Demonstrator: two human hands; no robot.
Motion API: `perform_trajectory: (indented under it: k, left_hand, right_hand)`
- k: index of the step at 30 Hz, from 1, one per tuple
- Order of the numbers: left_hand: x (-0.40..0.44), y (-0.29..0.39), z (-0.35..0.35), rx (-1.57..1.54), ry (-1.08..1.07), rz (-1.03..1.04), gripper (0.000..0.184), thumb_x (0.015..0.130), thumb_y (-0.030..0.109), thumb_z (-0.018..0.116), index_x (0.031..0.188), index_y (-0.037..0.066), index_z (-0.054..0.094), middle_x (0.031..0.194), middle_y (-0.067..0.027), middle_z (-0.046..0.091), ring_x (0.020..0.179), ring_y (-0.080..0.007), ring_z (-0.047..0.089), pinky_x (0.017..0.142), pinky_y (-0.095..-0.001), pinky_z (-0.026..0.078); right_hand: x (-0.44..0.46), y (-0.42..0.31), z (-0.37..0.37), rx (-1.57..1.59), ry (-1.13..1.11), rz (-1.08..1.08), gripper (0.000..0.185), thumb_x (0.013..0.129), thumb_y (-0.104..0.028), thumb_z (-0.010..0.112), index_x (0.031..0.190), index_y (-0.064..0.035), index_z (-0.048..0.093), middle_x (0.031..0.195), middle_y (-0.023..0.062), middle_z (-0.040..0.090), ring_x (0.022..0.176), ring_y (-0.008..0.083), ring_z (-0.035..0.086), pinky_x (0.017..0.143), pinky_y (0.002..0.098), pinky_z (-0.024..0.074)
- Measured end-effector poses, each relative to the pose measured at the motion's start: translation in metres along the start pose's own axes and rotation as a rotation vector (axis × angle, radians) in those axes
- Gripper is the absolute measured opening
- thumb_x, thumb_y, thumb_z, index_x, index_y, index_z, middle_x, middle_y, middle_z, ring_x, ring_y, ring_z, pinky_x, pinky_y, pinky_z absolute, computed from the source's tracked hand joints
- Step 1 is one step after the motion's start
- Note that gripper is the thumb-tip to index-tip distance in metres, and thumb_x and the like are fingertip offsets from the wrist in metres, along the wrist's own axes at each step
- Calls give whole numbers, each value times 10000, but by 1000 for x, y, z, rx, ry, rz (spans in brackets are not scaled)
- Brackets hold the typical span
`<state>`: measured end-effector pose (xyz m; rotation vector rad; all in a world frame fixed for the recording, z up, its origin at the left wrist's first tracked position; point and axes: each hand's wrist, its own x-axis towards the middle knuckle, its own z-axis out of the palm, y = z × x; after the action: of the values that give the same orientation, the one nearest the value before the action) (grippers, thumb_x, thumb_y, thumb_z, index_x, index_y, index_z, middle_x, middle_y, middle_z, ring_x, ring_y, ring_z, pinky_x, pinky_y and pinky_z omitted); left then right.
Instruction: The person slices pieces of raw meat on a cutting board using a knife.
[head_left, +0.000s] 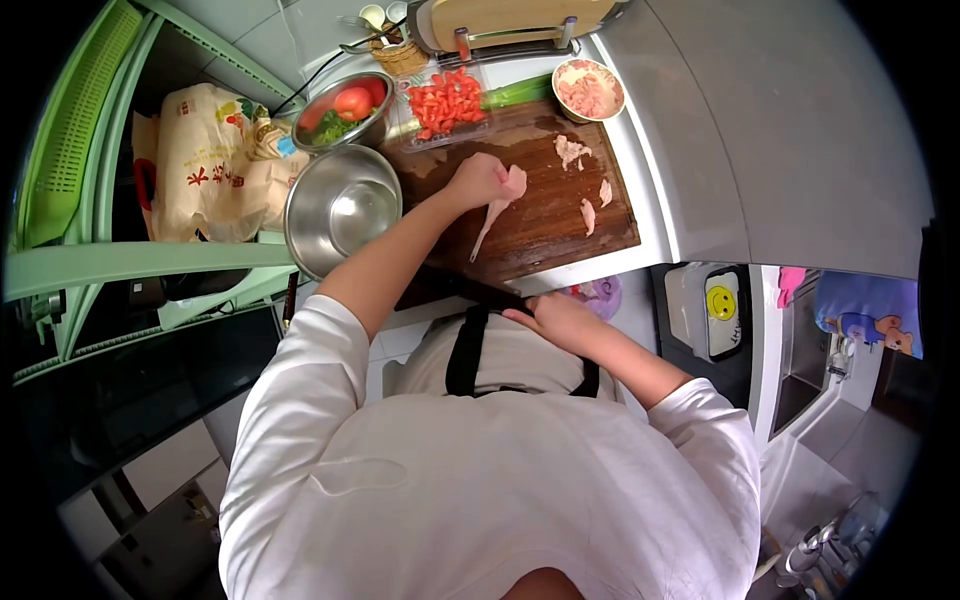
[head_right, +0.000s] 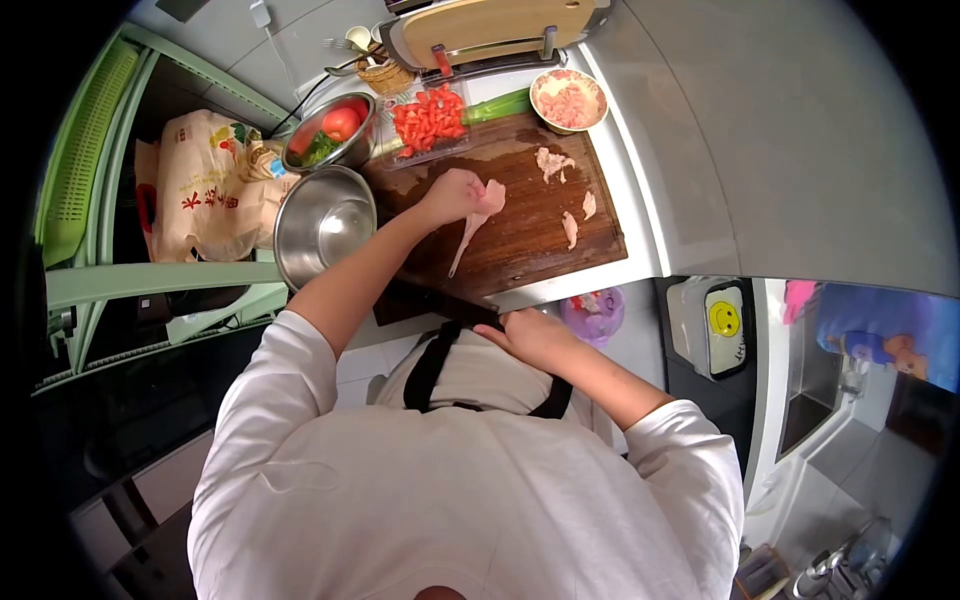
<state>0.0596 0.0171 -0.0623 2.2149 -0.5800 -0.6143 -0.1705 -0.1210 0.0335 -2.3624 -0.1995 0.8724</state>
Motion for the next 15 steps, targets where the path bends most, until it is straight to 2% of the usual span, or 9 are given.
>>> perform_trajectory:
  k: [3, 10, 15]
  left_hand:
    - [14, 8, -7, -4, 65, 8, 332, 589, 263, 844, 781, 33, 701, 768, -108, 683, 733, -203, 662, 694, -324, 523]
    - [20, 2, -5, 3, -23, 17, 354, 594, 280, 836, 814, 37, 702, 827, -128, 687, 774, -233, 666, 720, -342, 524]
    - [21, -2, 0, -90, -45, -16, 375, 595, 271, 833, 852, 36, 695, 831, -131, 682, 781, -243, 664, 723, -348, 524]
  right_hand:
    - [0, -3, 0, -24, -6, 3, 694, 966, -584, 400, 774, 27, 668, 765, 270, 652, 784, 448, 640, 751, 494, 522]
    - [0, 10, -21, 26, 117, 7, 629, 957, -556, 444, 840, 18, 672, 767, 269, 649, 791, 451, 635, 734, 506, 514]
    - [20, 25, -49, -98, 195, 28, 633, 946, -564, 457, 758, 11, 644, 745, 261, 646, 774, 437, 637, 740, 503, 508]
